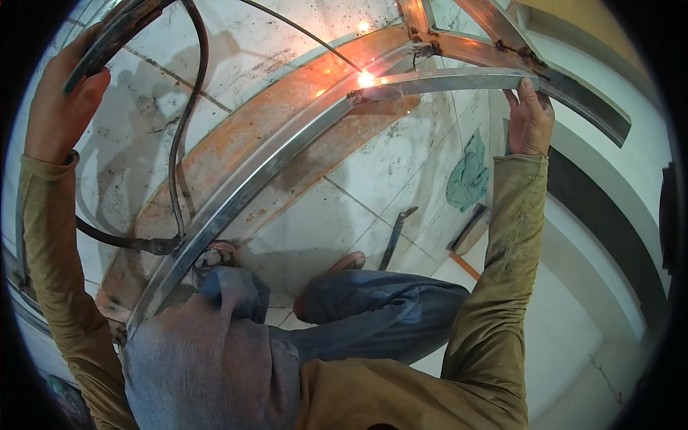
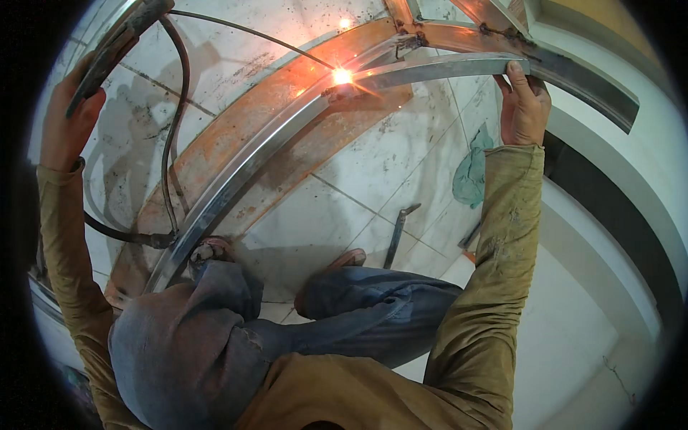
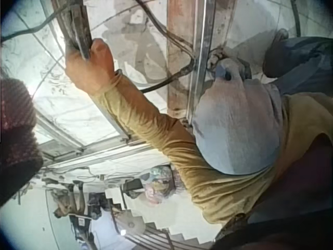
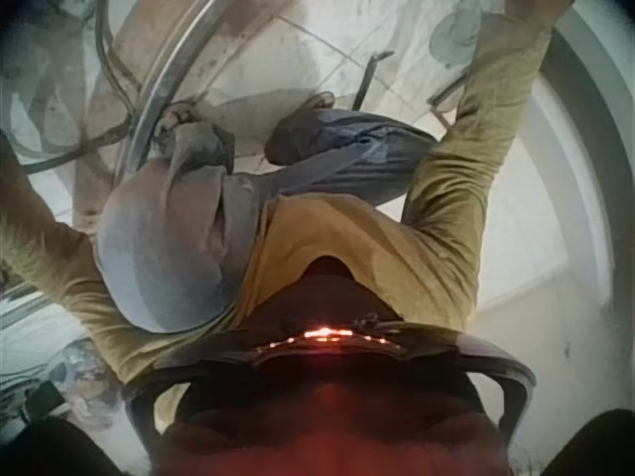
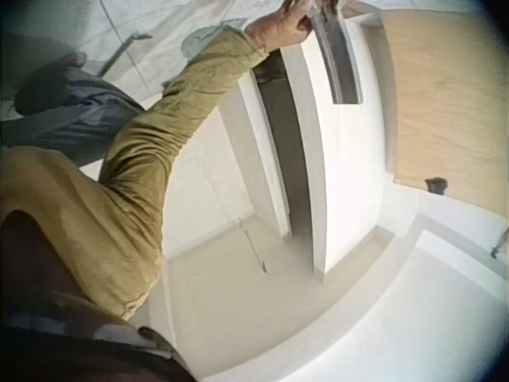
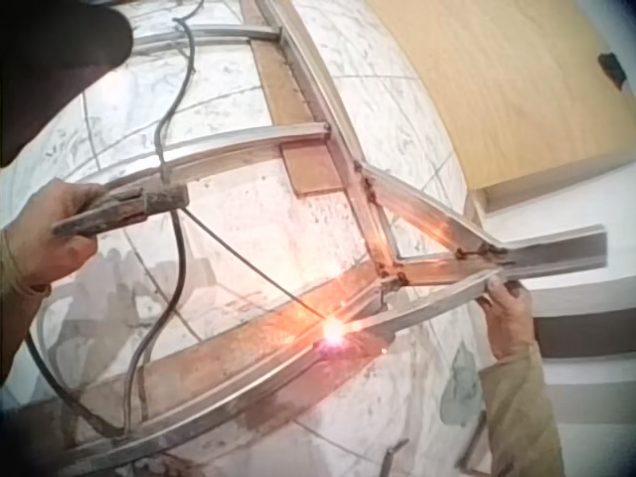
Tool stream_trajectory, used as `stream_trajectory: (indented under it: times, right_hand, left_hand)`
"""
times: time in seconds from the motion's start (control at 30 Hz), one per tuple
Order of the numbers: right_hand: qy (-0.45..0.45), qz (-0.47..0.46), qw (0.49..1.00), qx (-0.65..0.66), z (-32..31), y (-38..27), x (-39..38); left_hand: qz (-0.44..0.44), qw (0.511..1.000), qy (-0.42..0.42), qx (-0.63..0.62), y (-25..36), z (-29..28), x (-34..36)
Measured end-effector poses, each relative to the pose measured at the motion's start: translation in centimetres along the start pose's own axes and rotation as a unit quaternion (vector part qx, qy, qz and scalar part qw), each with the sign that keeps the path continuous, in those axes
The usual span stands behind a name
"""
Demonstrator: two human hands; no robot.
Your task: The person positions metal beams on a tiled floor and uses a welding tool to join them together, creating bright sparks and flashes.
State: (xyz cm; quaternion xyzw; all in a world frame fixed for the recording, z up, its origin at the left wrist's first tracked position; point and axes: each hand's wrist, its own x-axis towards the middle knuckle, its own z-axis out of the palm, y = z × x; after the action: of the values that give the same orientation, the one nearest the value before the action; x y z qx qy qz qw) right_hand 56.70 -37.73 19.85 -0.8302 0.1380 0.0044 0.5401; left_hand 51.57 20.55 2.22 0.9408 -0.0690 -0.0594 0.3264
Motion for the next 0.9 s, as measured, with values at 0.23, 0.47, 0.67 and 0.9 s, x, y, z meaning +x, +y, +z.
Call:
stream_trajectory:
  times: [0.23, 0.47, 0.67, 0.9]
  right_hand:
    - [0.024, -0.029, 0.999, -0.024, 0.7, 0.2, 0.2]
    - [-0.219, 0.014, 0.968, 0.124, -2.8, -0.2, 0.6]
    - [-0.011, -0.014, 1.000, 0.014, 0.4, 0.3, 0.4]
    - [0.011, -0.003, 1.000, 0.003, 0.1, -0.1, 0.0]
  left_hand:
    - [-0.002, 0.997, -0.033, 0.075, 0.5, -1.2, 0.5]
    - [0.005, 0.998, -0.004, 0.066, -0.4, -0.7, 0.0]
    - [-0.047, 0.999, 0.020, 0.015, -2.2, -0.8, -0.9]
    - [-0.032, 0.999, 0.002, -0.011, 0.4, -0.7, -0.2]
